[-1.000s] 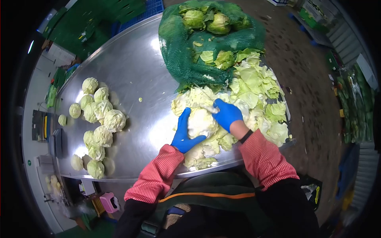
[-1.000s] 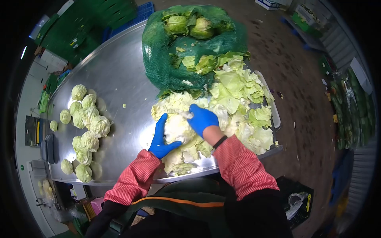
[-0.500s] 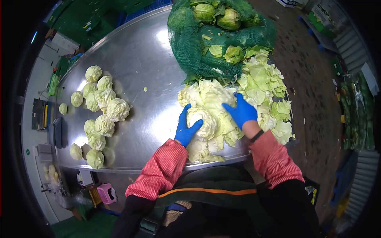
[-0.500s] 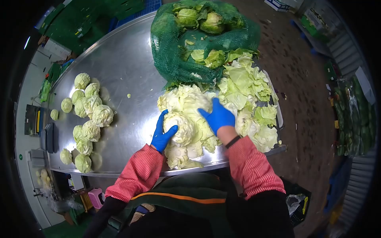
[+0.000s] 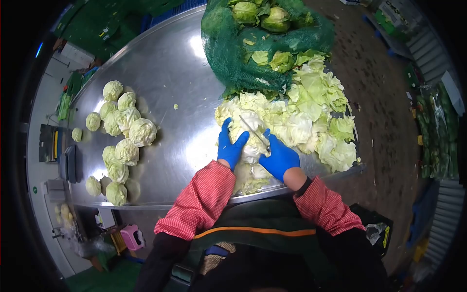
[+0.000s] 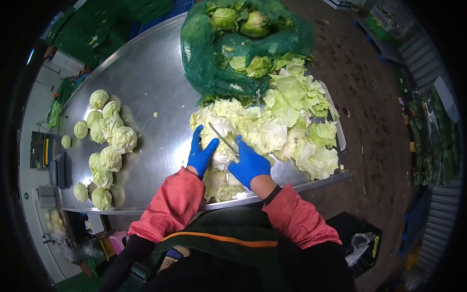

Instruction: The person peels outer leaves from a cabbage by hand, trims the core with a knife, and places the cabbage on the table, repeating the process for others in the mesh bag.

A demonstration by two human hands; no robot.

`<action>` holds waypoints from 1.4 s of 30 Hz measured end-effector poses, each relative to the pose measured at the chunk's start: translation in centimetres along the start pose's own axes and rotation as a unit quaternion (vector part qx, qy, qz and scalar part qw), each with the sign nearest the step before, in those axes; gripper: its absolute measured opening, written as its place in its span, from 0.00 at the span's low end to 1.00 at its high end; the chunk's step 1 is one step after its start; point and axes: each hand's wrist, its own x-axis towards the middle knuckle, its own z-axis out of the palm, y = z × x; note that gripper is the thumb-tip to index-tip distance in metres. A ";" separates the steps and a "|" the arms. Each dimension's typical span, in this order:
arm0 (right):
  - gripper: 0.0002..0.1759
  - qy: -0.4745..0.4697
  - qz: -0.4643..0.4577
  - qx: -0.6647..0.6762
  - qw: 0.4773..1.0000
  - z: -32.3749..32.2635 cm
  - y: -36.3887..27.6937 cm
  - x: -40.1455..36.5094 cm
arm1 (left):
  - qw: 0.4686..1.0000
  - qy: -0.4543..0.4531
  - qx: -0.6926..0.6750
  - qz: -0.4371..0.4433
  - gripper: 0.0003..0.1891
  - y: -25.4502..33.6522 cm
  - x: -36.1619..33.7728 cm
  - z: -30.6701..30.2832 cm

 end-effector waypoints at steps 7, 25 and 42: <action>0.25 0.093 -0.010 0.095 0.991 0.9 2.7 -0.2 | 0.947 0.073 0.249 0.192 0.51 2.1 -4.1 1.6; 0.20 0.113 -0.091 0.062 0.988 -6.0 -1.3 4.5 | 0.932 -0.220 0.041 0.286 0.56 6.5 -3.5 -5.0; 0.48 0.029 -0.191 0.219 0.956 -9.4 -0.2 0.9 | 0.738 -0.326 -0.559 -0.190 0.31 7.5 -1.3 -3.9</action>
